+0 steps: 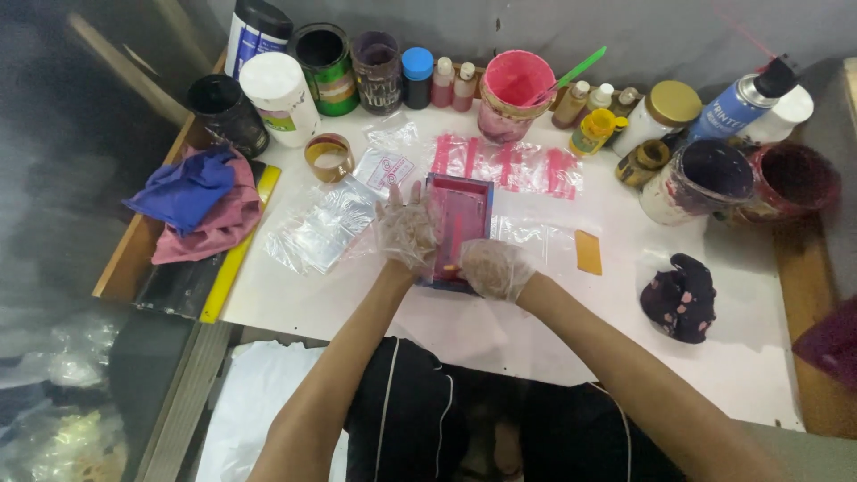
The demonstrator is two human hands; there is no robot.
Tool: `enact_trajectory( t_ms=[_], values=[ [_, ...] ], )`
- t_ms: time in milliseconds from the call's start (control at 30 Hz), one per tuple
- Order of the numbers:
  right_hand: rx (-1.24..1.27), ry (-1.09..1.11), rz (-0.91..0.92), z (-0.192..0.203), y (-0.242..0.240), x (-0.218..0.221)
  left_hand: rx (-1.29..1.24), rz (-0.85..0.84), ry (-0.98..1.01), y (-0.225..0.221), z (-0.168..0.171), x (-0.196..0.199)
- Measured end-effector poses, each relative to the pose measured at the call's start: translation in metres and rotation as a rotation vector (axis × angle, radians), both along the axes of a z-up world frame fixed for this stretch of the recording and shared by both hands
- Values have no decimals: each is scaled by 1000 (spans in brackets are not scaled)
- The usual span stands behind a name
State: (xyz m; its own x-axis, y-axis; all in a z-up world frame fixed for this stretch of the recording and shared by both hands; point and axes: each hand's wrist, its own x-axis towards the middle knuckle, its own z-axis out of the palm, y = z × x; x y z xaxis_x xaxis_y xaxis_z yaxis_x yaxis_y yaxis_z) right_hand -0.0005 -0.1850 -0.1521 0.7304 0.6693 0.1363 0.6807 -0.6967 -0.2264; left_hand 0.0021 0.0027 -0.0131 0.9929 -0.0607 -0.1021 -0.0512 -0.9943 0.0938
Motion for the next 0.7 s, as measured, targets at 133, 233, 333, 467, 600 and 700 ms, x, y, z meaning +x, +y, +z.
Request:
enact_trajectory(
  t_ms=[133, 233, 333, 467, 600, 700],
  values=[
    [-108, 357, -261, 113, 10, 8, -44, -4, -25, -1, 18, -9],
    [-43, 304, -450, 123, 16, 49, -83, 10, -44, 1, -8, 4],
    [-157, 118, -516, 0, -20, 124, -85, 16, -41, 2, -20, 8],
    [-178, 5, -448, -29, -10, 172, -82, 20, -68, 2, -12, 1],
    [-52, -20, -463, 7, -13, 151, -80, 20, -50, 2, -4, -1],
    [130, -60, -507, 46, -19, 123, -41, 11, 8, 2, 0, 4]
  ],
)
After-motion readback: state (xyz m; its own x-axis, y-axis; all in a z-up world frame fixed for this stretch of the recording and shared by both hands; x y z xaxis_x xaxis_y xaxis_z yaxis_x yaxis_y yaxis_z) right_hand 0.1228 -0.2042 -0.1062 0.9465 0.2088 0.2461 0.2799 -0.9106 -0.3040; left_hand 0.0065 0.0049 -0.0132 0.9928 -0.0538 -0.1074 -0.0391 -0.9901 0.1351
